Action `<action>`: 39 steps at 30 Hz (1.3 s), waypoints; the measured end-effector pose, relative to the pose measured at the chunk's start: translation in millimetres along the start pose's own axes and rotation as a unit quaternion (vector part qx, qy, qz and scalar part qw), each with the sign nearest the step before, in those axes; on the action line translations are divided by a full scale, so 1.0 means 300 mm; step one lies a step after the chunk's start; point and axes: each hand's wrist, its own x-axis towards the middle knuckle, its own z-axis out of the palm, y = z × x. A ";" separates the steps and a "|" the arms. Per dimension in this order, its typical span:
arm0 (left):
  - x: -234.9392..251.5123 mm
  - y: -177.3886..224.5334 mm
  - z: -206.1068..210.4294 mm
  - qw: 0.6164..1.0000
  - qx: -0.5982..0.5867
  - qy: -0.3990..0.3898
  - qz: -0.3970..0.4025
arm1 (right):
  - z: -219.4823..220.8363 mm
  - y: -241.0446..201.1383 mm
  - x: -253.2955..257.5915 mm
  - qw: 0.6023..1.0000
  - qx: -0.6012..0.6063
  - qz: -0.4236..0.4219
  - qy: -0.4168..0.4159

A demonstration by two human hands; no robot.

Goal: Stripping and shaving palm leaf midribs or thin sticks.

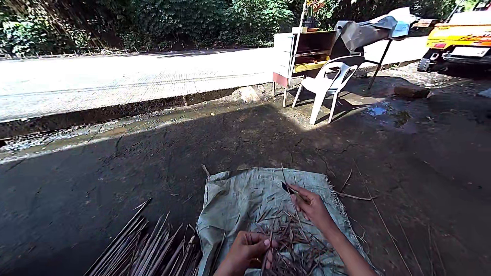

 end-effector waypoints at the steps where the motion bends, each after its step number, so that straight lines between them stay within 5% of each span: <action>1: -0.001 -0.003 -0.004 1.000 0.001 -0.007 -0.001 | -0.010 0.001 0.005 0.999 0.006 -0.008 0.032; 14: 0.000 -0.012 -0.023 1.000 0.023 -0.017 -0.010 | -0.073 -0.010 0.040 0.961 0.124 -0.091 0.230; 18: -0.001 -0.005 -0.017 0.999 0.017 0.029 0.005 | 0.003 -0.021 -0.017 0.995 0.100 -0.015 0.014; 23: 0.008 -0.003 -0.005 0.998 -0.004 0.066 0.025 | 0.139 -0.009 -0.092 0.975 0.029 0.086 -0.203; 33: 0.013 -0.012 -0.008 0.997 -0.065 0.034 0.032 | 0.140 -0.025 -0.090 0.973 0.077 0.105 -0.191; 39: 0.019 -0.018 0.026 0.990 0.041 0.102 0.089 | 0.120 -0.026 -0.085 0.973 0.030 0.114 -0.198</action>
